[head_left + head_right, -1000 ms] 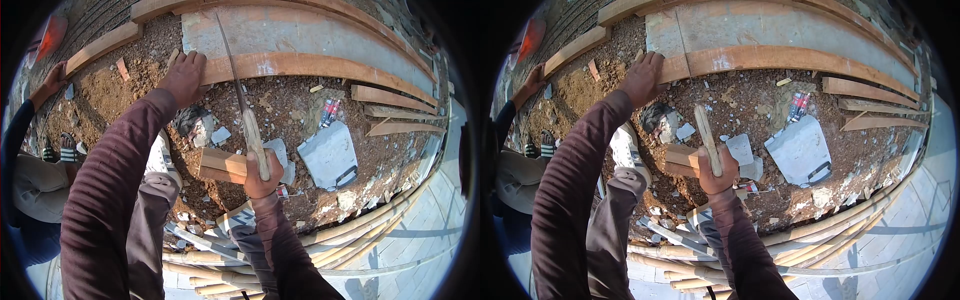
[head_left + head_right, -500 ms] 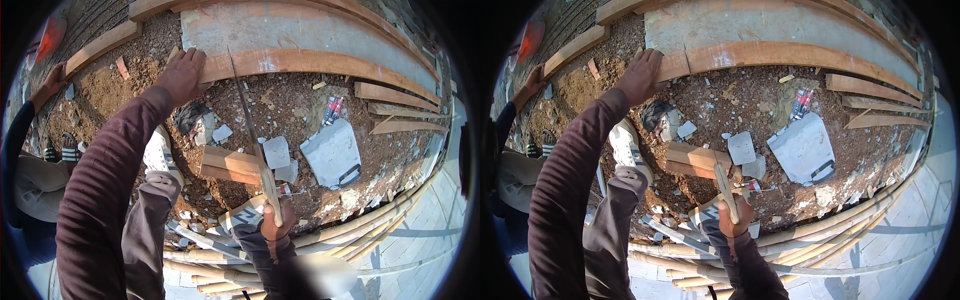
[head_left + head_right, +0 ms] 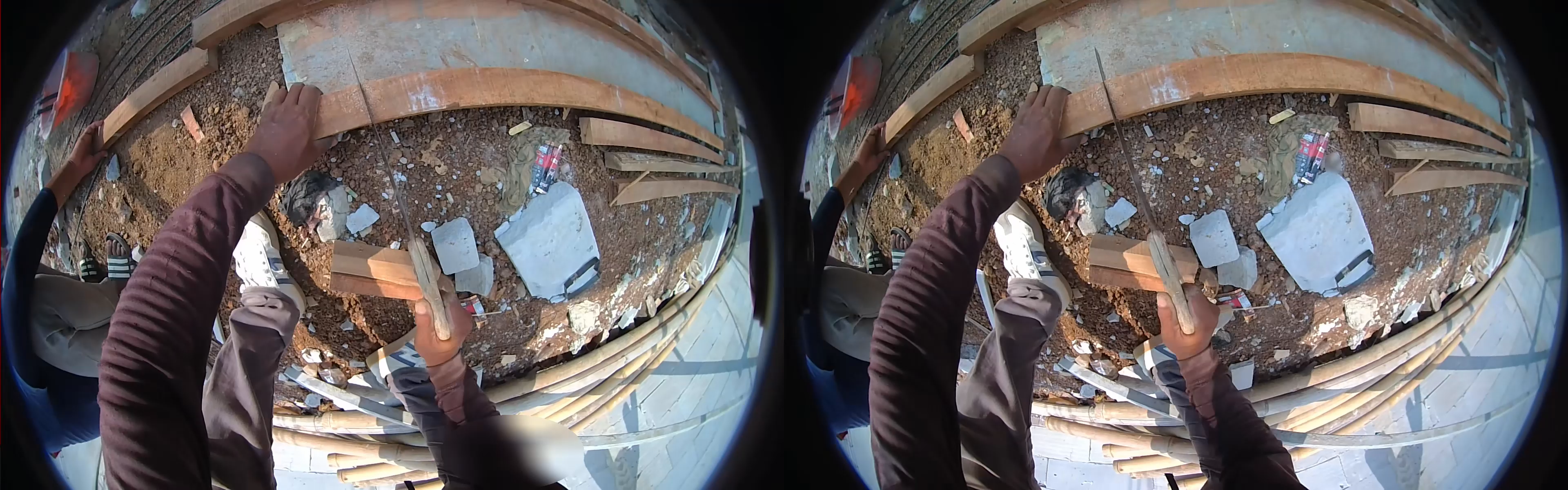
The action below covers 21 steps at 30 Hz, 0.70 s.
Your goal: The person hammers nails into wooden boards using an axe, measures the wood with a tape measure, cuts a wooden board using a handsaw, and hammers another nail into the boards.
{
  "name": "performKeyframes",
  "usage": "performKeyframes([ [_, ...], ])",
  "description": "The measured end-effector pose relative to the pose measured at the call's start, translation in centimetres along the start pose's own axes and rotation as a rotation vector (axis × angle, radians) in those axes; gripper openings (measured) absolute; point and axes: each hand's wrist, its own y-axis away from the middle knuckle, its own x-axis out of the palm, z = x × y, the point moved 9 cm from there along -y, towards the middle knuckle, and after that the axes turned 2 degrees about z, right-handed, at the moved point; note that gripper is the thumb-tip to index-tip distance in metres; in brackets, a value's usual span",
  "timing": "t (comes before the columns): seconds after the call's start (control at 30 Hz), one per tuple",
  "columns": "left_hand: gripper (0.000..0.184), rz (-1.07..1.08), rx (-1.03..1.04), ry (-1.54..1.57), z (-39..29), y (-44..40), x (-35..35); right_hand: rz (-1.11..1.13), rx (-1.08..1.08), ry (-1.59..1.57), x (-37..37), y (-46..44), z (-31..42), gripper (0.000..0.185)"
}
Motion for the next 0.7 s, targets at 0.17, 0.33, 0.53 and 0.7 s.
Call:
performKeyframes([
  [0.17, 0.061, 0.006, 0.086, 0.007, 0.6, -0.5, -0.5, 0.032, 0.035, -0.01, 4.4, -5.7, 0.8, 0.031],
  [0.33, 0.063, 0.039, -0.003, 0.037, 0.5, -0.4, -0.5, 0.004, 0.0, -0.009, -1.3, 0.9, 0.5, 0.031],
  [0.53, 0.065, 0.021, 0.067, 0.051, 0.8, -0.4, -0.6, -0.061, -0.089, 0.019, 3.4, -3.0, 0.3, 0.029],
  [0.7, 0.064, -0.023, 0.018, 0.086, 0.6, -0.4, -0.6, 0.03, -0.062, 0.046, 0.9, -0.3, -2.4, 0.033],
])
